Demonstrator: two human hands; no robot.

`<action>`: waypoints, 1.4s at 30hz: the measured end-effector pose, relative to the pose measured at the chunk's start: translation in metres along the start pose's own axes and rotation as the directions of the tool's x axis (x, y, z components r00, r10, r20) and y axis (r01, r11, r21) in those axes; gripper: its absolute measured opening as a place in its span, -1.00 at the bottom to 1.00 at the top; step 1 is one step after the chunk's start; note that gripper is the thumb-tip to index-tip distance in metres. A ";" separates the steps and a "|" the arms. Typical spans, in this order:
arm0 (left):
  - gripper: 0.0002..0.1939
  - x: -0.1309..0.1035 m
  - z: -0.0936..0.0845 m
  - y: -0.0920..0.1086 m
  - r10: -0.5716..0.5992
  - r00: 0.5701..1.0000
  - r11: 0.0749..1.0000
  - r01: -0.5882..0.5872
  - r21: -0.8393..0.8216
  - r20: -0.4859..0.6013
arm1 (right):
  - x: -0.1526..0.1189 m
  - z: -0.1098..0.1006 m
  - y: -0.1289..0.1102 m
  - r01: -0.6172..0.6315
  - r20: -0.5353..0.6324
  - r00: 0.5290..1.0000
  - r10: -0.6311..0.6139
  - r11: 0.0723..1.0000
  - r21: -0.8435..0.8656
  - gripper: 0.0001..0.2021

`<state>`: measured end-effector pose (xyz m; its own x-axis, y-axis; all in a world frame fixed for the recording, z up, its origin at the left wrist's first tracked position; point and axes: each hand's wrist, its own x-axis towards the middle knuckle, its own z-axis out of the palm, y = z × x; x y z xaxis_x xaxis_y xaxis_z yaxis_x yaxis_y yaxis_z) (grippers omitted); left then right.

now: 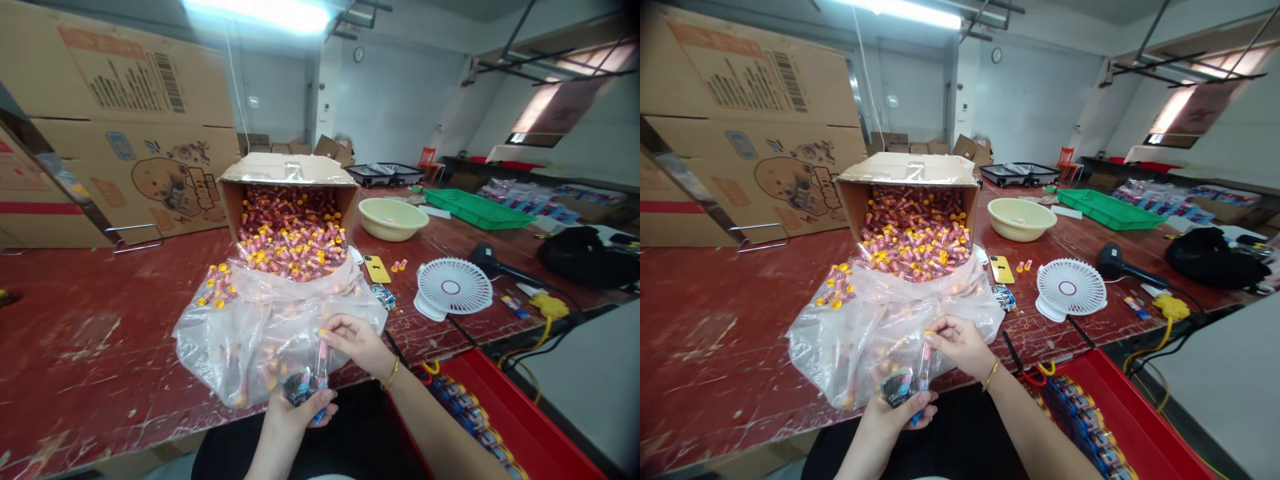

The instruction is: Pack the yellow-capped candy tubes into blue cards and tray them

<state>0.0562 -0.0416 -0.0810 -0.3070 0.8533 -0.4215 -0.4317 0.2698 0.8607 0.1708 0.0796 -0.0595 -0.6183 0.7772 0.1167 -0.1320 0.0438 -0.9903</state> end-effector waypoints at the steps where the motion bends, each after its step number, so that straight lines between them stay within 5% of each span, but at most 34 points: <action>1: -0.56 -0.001 0.000 0.000 -0.010 1.000 1.000 0.010 -0.008 0.004 | 0.001 0.000 0.006 -0.045 -0.024 0.999 0.046 0.998 0.052 -0.75; 4: -0.53 0.000 0.000 -0.003 -0.027 0.999 1.000 0.027 -0.001 -0.017 | -0.001 -0.002 0.015 -0.023 -0.080 0.996 0.030 0.995 0.094 -0.74; 11: -0.55 0.005 -0.002 -0.008 0.030 1.000 0.999 -0.030 0.015 0.000 | -0.017 -0.008 -0.005 0.226 -0.162 0.957 -0.239 0.969 -0.096 -0.85; 18: -0.51 0.013 -0.006 -0.020 0.033 0.999 0.999 -0.033 0.004 -0.036 | -0.040 0.013 -0.005 -0.044 0.103 0.994 0.043 0.999 0.014 -0.79; 25: -0.46 0.007 -0.015 -0.020 -0.063 0.998 0.998 0.063 -0.024 0.017 | -0.038 0.017 0.016 -0.230 0.065 0.972 0.226 0.971 0.059 -0.69; 29: -0.44 0.000 -0.020 -0.013 -0.040 0.993 0.999 0.037 0.031 0.108 | -0.037 0.012 0.011 -0.237 0.009 0.972 0.237 0.971 0.038 -0.70; 32: -0.52 -0.002 -0.019 -0.009 -0.008 0.997 0.994 -0.001 0.110 0.076 | -0.035 0.008 0.004 -0.135 -0.043 0.990 0.135 0.991 0.000 -0.73; 36: -0.55 0.001 -0.015 -0.007 0.000 1.000 0.998 0.000 0.060 -0.001 | -0.027 -0.003 -0.005 0.161 -0.210 0.954 -0.212 0.958 -0.236 -0.84; 42: -0.54 0.002 -0.011 -0.009 0.009 1.000 0.999 -0.008 0.036 -0.030 | -0.016 -0.005 -0.024 0.387 -0.035 0.891 -0.452 0.799 -0.460 -0.96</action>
<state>0.0496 -0.0472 -0.0926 -0.3365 0.8419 -0.4219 -0.3986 0.2786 0.8738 0.1881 0.0689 -0.0379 -0.4639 0.6952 0.5491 0.0116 0.6245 -0.7809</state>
